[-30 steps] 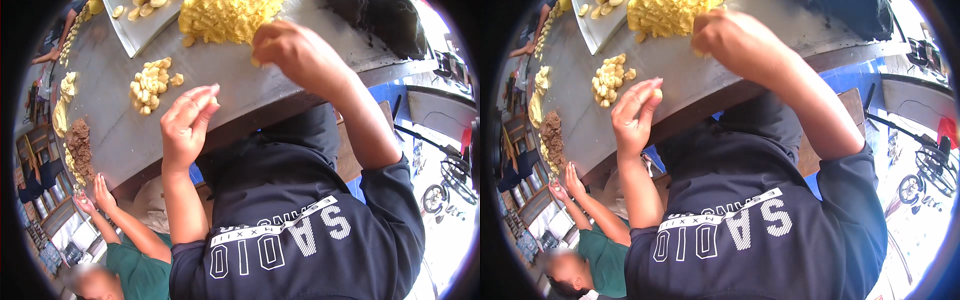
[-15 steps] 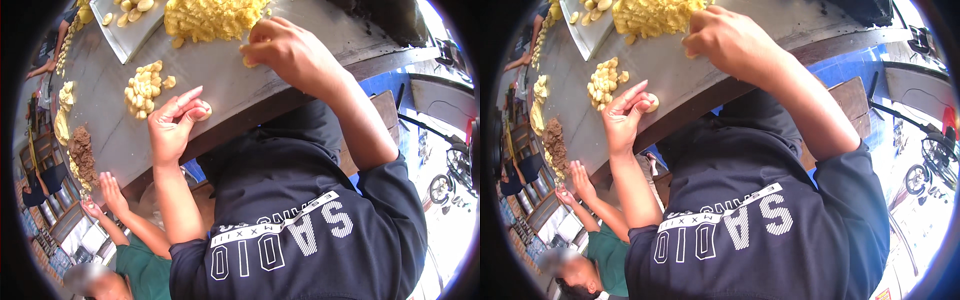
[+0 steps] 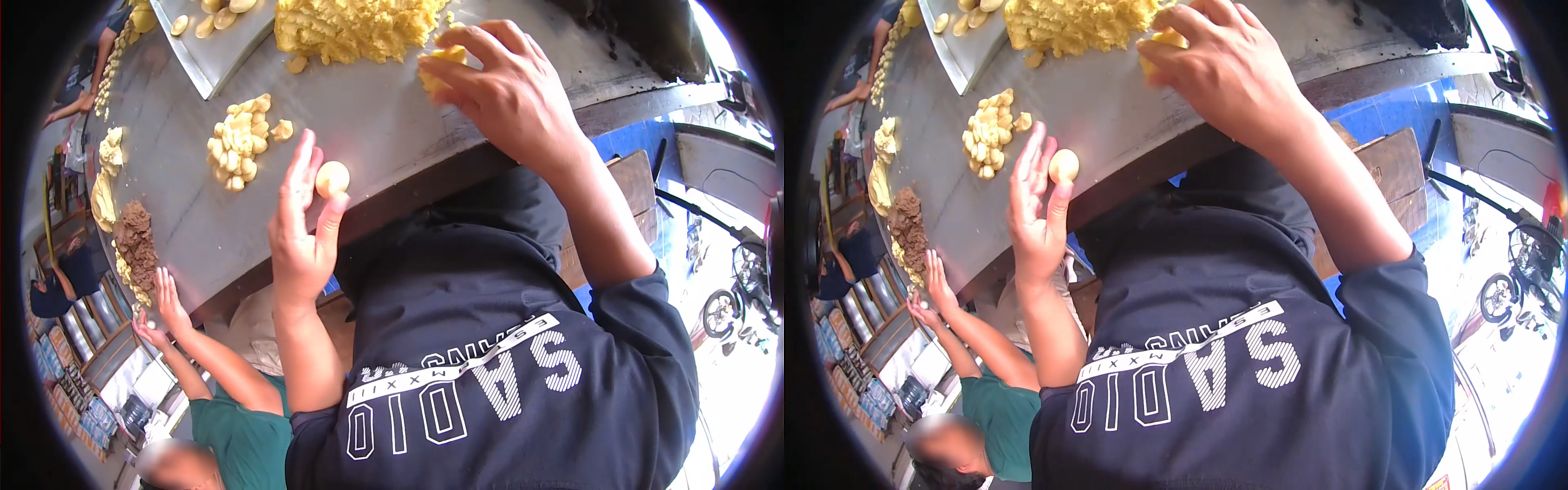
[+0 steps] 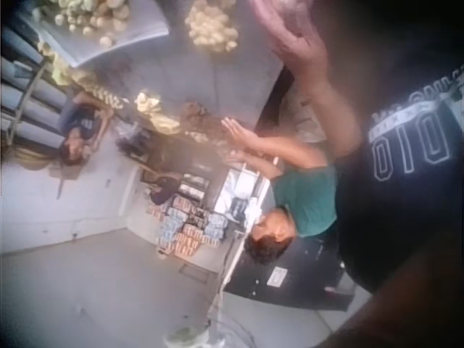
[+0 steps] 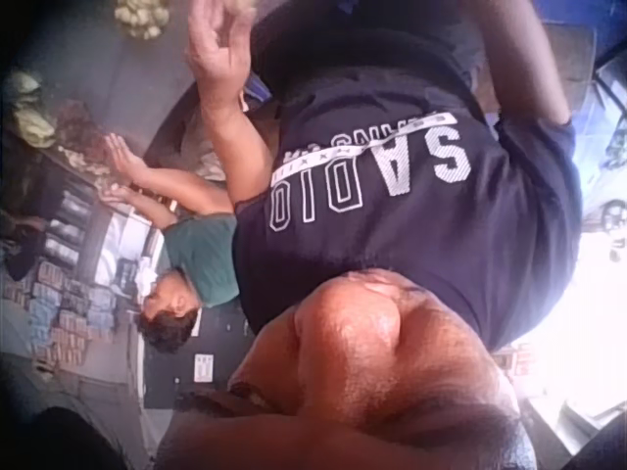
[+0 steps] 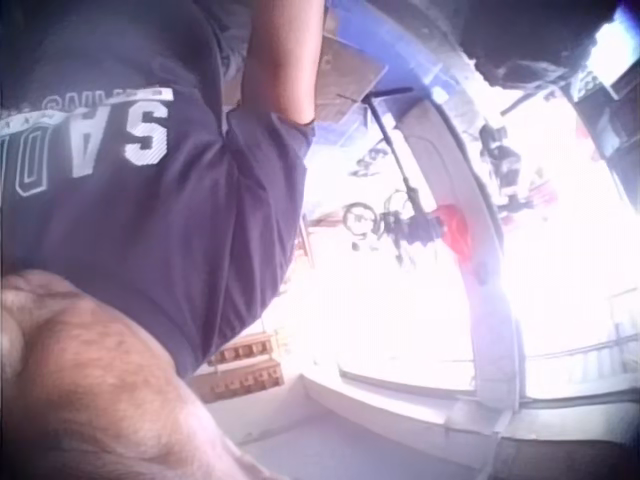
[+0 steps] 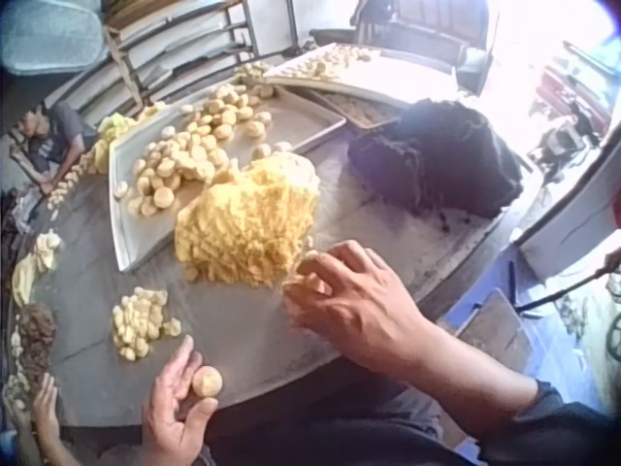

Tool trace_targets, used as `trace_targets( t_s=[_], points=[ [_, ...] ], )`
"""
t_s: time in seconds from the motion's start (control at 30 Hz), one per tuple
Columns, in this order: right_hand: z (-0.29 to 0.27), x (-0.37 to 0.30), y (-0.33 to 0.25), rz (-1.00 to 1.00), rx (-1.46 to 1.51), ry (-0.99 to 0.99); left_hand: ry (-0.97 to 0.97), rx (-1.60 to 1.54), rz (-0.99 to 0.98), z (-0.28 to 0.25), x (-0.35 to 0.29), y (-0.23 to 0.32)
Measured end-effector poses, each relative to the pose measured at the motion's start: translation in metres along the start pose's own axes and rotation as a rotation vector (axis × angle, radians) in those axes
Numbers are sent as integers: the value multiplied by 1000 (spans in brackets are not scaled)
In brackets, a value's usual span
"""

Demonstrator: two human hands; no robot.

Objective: The person prepares small dough items by hand, pinching pieces from a larger mass and shaping them on a metal table next to a baking tray.

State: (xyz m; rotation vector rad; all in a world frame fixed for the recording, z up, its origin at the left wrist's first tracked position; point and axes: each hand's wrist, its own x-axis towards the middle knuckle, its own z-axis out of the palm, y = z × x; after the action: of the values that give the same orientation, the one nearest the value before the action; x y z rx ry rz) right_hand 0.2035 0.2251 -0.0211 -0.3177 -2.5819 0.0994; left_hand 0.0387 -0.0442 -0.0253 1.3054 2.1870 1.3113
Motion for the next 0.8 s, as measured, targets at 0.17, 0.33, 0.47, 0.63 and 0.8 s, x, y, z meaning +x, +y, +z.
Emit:
trace_targets(
  t_s=[0.17, 0.33, 0.47, 0.63, 0.8],
  points=[
    [-6, 5, 2, -103, 134, -44, -111, 420, 257, -22, 9, -12],
    [10, 24, 21, -103, 242, -100, -261, 138, -100, -32, 42, 1],
    [0, 25, 4, -124, 219, -204, -290, 570, -18, -23, 66, 22],
    [-19, 10, 8, -59, 322, -122, -55, 742, 143, 6, 63, 10],
    [5, -13, 7, 15, 365, -41, -210, -78, 18, -36, 26, -15]
  ],
)
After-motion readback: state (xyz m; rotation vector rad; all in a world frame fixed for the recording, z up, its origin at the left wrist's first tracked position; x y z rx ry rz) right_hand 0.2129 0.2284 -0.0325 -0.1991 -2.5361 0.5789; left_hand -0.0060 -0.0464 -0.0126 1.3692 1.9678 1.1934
